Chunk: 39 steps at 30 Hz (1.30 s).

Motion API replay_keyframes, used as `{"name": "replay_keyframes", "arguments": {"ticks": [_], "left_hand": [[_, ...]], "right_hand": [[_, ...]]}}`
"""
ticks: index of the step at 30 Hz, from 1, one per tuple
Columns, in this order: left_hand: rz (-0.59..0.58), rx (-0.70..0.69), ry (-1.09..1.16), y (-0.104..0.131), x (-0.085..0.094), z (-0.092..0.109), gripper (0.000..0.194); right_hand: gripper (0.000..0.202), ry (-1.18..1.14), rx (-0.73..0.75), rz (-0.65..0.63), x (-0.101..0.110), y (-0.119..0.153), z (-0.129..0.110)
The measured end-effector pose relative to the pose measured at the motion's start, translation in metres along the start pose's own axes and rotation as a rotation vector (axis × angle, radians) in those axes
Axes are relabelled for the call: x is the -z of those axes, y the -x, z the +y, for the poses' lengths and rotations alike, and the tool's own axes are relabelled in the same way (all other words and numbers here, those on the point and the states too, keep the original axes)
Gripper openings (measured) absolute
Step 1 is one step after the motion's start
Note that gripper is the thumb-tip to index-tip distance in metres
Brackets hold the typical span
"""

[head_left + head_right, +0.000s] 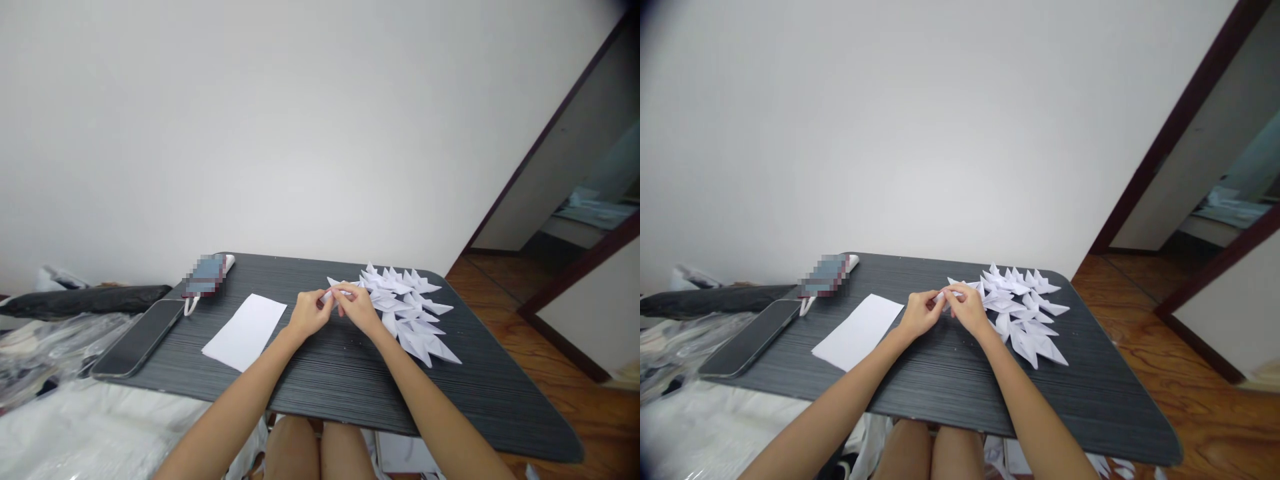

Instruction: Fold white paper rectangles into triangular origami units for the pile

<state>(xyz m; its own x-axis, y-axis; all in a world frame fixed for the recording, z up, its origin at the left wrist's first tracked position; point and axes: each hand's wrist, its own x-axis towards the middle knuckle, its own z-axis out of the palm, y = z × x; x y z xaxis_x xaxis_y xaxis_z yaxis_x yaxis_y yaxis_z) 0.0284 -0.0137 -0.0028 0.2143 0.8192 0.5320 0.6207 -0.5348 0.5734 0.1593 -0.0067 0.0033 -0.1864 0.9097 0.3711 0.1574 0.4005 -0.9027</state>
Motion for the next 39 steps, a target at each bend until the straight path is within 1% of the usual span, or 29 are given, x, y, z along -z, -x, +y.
{"name": "replay_keyframes", "arguments": {"ticks": [4, 7, 11, 16, 22, 27, 30, 35, 39], "left_hand": [[0.026, -0.019, -0.017, 0.0, 0.0, -0.001, 0.026], [0.026, -0.008, 0.11, 0.0, 0.0, -0.002, 0.024], [-0.028, 0.032, 0.299, 0.001, -0.001, -0.003, 0.029], [-0.047, 0.095, 0.395, -0.001, 0.001, -0.002, 0.023], [-0.033, 0.133, 0.424, -0.003, 0.005, 0.0, 0.021], [-0.007, 0.148, 0.414, -0.003, 0.005, 0.002, 0.025], [0.013, 0.127, 0.395, -0.003, 0.006, 0.004, 0.028], [0.055, 0.043, 0.338, -0.007, 0.009, 0.005, 0.024], [0.041, 0.018, 0.408, -0.009, 0.009, 0.002, 0.022]], "right_hand": [[0.025, 0.01, 0.031, -0.01, 0.0, 0.0, 0.003], [0.024, 0.0, 0.037, -0.03, 0.003, -0.001, 0.006], [0.026, -0.04, 0.027, -0.074, 0.007, -0.002, 0.005], [0.024, -0.1, 0.002, -0.119, 0.011, -0.001, -0.001], [0.024, -0.144, -0.003, -0.148, 0.013, -0.001, -0.004], [0.022, -0.159, 0.034, -0.138, 0.013, -0.002, -0.003], [0.021, -0.157, 0.059, -0.136, 0.013, -0.003, -0.001], [0.019, -0.106, 0.06, -0.134, 0.015, -0.002, -0.002], [0.016, -0.086, 0.083, -0.123, 0.02, -0.002, -0.007]]}}
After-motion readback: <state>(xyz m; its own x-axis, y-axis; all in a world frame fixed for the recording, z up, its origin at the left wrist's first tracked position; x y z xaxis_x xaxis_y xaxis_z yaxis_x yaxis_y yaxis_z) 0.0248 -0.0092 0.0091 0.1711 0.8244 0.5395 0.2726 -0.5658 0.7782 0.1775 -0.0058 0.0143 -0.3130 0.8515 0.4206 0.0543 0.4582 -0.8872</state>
